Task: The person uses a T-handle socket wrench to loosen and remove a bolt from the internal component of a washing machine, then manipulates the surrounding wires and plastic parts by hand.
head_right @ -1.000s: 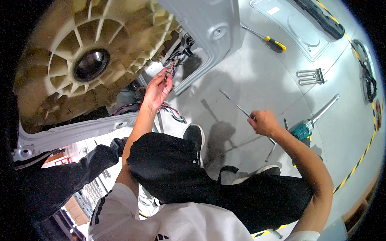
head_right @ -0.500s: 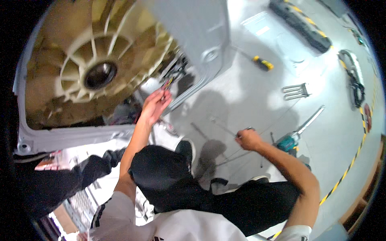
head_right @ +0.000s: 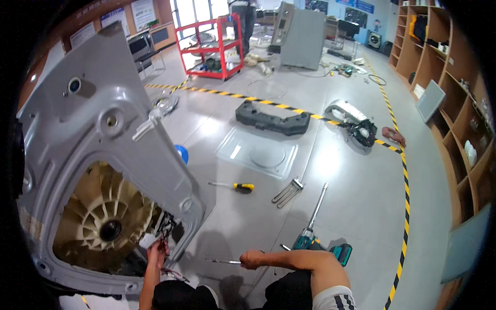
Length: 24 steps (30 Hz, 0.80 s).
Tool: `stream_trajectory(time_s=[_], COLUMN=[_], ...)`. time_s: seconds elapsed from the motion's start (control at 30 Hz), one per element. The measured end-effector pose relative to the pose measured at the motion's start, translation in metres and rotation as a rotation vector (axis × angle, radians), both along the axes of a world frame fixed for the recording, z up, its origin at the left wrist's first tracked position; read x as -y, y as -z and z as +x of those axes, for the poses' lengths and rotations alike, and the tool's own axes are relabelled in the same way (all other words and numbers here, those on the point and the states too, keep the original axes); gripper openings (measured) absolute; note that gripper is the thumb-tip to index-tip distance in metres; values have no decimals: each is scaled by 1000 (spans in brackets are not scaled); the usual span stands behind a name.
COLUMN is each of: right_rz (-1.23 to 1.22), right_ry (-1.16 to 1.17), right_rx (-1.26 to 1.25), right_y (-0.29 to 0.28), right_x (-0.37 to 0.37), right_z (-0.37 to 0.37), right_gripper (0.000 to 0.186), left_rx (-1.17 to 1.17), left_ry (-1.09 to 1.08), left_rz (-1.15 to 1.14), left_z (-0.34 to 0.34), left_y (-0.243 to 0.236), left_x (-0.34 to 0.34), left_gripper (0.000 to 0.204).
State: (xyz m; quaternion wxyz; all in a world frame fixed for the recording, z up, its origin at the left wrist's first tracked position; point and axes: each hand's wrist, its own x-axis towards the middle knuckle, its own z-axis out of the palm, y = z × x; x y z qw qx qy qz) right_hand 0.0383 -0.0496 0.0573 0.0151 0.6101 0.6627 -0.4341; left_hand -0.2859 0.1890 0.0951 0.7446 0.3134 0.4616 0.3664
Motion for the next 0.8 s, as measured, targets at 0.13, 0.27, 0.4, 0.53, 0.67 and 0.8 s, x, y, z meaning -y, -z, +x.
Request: stream_trajectory(time_s=[0.13, 0.27, 0.4, 0.53, 0.67, 0.8], right_rz=[-76, -169, -233, -199, -194, -152], right_ry=[18, 45, 40, 46, 63, 37], right_rx=[-84, -79, -96, -91, -95, -91], right_y=[8, 3, -4, 11, 14, 34], right_x=[1, -3, -7, -5, -3, -2], right_z=[-5, -2, -2, -2, 0, -2], right_gripper=[24, 25, 26, 27, 28, 28], left_rx=[-20, -89, 3, 198, 257, 256], left_ry=[-44, -28, -76, -135, -219, -230], left_rz=[56, -59, -228, -307, -270, -188], left_z=[-8, -7, -10, -5, 3, 2], left_y=[8, 8, 20, 27, 26, 36], left_x=[2, 0, -13, -20, -21, -28], left_gripper=[8, 12, 22, 22, 15, 10])
